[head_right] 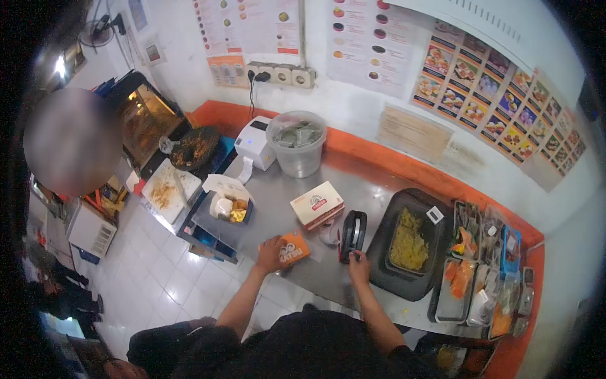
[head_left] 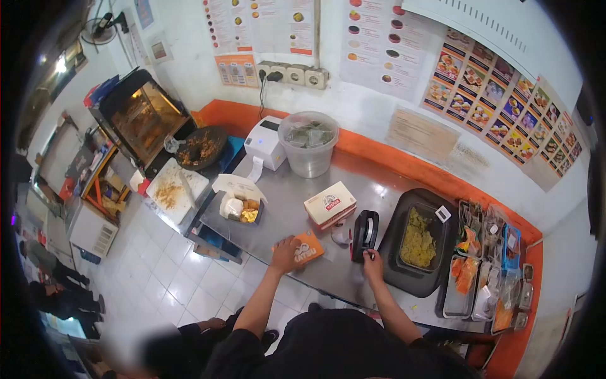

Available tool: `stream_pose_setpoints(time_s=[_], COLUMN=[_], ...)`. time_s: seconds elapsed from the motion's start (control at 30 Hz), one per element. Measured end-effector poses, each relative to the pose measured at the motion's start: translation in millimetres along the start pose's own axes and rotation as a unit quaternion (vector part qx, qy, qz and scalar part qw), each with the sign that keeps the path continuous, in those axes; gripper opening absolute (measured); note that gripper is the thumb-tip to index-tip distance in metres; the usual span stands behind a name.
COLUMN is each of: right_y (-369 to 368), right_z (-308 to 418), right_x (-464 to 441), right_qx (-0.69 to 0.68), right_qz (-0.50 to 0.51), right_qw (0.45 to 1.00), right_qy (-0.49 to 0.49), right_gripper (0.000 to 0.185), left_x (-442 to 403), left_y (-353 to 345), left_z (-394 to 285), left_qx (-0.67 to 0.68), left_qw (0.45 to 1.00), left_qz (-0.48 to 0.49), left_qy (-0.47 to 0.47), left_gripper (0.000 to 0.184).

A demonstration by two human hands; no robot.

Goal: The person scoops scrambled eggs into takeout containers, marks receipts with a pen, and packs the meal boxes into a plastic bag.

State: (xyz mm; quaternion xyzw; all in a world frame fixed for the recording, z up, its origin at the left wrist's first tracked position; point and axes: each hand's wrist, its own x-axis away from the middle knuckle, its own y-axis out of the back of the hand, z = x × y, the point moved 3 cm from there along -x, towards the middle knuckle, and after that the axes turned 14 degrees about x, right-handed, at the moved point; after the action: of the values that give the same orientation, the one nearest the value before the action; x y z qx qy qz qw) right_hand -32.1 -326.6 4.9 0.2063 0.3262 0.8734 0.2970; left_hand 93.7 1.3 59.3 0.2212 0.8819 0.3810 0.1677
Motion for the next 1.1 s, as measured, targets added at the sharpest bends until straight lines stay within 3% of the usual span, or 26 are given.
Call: stream_pose_setpoints(time_s=[0.1,0.2,0.3,0.4,0.5,0.63,0.7,0.77,0.83,0.93,1.07,1.1], right_y=[-46.0,0.1,-6.5,-28.9,-25.3,-28.0,-25.2,4.4,-30.5,-15.5,-41.3,-50.3], right_z=[-50.3,5.9,-0.6,-52.0,-49.7,-50.5,-51.2,-14.1,-69.9,-39.5,36.0,58.7], right_x=[-42.1,-12.9,-3.8,-1.4,16.2,6.2,-9.2,-0.9,-25.3,16.4,60.3,67.9], right_qx=[-0.061,-0.283,-0.378,-0.225,-0.164,-0.071,0.016,0.106,0.225,0.027,-0.125,-0.131], right_qz=[0.02,0.141,0.094,0.051,0.053,0.01,-0.006,-0.004,-0.057,0.177,0.391,0.402], right_qw=[0.997,0.941,0.915,0.973,0.985,0.997,0.999,0.987,0.954,0.984,0.912,0.906], right_qy=[-0.03,-0.119,-0.1,0.012,-0.025,0.029,0.046,0.123,0.189,-0.019,-0.005,-0.011], right_gripper=[0.028,0.017,0.013,0.018,0.023,0.025,0.024,0.021,0.019,0.02,0.024,0.025], left_x=[-1.4,4.2,1.9,-1.4,0.2,6.2,8.1,9.7,11.1,15.6,15.2,16.4], left_y=[1.7,-0.5,0.4,1.9,2.2,-2.0,-5.7,-7.3,-11.1,-13.8,-24.5,-20.6], left_z=[-2.7,1.5,-1.4,-0.6,-1.9,-1.5,-3.5,-6.0,-6.3,-9.7,2.8,0.0], left_qx=[0.002,0.0,0.001,-0.014,-0.046,-0.023,-0.01,-0.004,0.003,0.019,0.019,0.025], left_qw=[1.0,1.0,0.999,0.998,0.998,1.0,1.0,0.999,0.996,0.991,0.99,0.991], left_qz=[0.001,0.011,0.028,0.035,0.022,-0.006,-0.024,-0.038,-0.091,-0.132,-0.137,-0.118], left_qy=[0.001,0.016,0.034,0.043,0.033,0.018,0.019,0.035,0.013,0.016,0.035,0.049], left_gripper=[0.081,0.083,0.084,0.085,0.085,0.084,0.082,0.08,0.077,0.074,0.074,0.074])
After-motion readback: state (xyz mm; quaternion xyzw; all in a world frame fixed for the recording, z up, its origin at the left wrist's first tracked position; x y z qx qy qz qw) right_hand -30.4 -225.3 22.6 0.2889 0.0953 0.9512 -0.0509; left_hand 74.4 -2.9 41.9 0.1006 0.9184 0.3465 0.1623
